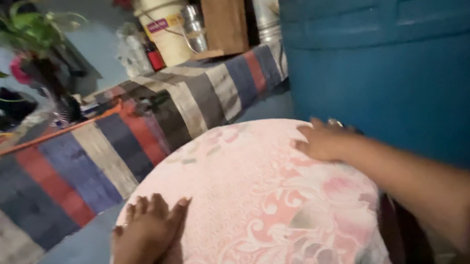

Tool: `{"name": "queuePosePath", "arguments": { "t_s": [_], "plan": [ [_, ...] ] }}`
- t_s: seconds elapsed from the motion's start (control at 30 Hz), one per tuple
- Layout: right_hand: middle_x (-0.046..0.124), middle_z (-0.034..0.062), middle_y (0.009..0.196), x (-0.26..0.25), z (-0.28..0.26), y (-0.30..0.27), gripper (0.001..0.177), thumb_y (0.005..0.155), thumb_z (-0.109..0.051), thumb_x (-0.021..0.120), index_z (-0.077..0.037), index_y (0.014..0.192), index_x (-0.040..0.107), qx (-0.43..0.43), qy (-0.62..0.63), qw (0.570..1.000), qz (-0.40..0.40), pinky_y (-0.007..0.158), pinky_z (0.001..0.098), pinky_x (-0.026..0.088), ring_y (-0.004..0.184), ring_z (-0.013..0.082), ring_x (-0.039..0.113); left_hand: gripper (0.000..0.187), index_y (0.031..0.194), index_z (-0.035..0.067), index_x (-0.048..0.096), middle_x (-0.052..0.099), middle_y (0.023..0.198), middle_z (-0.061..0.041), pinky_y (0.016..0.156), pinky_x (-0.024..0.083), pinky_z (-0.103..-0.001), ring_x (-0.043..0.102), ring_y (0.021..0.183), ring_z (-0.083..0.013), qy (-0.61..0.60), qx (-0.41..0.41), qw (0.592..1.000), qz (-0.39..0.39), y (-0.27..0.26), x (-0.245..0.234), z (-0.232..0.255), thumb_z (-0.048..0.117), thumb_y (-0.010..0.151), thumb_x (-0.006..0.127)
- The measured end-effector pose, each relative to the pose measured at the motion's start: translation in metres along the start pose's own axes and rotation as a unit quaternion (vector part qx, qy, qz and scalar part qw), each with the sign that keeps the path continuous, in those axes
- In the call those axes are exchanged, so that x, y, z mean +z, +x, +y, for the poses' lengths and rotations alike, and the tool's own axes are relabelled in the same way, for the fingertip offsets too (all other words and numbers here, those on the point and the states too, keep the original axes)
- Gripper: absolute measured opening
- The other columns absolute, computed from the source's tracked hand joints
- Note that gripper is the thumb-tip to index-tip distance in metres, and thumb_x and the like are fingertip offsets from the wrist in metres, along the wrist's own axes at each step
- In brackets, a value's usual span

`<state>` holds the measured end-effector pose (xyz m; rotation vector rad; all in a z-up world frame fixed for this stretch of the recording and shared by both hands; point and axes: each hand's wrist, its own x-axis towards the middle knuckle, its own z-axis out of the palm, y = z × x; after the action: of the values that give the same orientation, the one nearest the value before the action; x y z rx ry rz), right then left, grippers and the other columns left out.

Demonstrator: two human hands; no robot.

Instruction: The person sprays a liquid onto a wooden stool and wipes the surface with a cloth, then places a decorative cover over the stool and arranges a flower vase on a small table before organizing items on a striped surface.

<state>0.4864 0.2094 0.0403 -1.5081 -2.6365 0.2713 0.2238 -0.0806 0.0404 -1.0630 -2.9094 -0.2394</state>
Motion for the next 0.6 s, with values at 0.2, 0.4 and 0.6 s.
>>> {"name": "queuePosePath", "arguments": {
  "t_s": [0.2, 0.4, 0.6],
  "plan": [
    [0.010, 0.0068, 0.173, 0.020, 0.016, -0.011, 0.075, 0.097, -0.070, 0.036, -0.033, 0.162, 0.027, -0.054, 0.010, 0.998, 0.006, 0.127, 0.0500, 0.017, 0.157, 0.0398, 0.011, 0.095, 0.160, 0.022, 0.030, 0.017, 0.171, -0.009, 0.122, 0.018, -0.058, 0.010, 0.159, -0.0275, 0.015, -0.047, 0.999, -0.018, -0.020, -0.008, 0.018, 0.084, 0.089, 0.035],
    [0.021, 0.0105, 0.171, 0.025, 0.051, 0.051, 0.069, 0.101, -0.061, 0.038, -0.023, 0.159, 0.037, -0.178, 0.049, 0.981, 0.058, 0.128, 0.0483, 0.020, 0.156, 0.0350, 0.024, 0.091, 0.159, 0.023, 0.035, 0.021, 0.171, -0.007, 0.122, 0.022, -0.059, 0.014, 0.160, -0.0261, -0.031, -0.036, 0.999, -0.026, -0.030, -0.008, 0.030, 0.081, 0.088, 0.034],
    [0.007, 0.0186, 0.171, 0.026, 0.019, 0.005, 0.078, 0.100, -0.068, 0.032, -0.025, 0.164, 0.021, -0.021, 0.014, 1.000, 0.011, 0.126, 0.0526, 0.019, 0.154, 0.0470, 0.018, 0.097, 0.158, 0.016, 0.037, 0.025, 0.169, -0.012, 0.122, 0.018, -0.056, 0.012, 0.159, -0.0315, -0.012, -0.066, 0.998, 0.016, -0.028, -0.007, 0.008, 0.084, 0.088, 0.038]
  ]
}}
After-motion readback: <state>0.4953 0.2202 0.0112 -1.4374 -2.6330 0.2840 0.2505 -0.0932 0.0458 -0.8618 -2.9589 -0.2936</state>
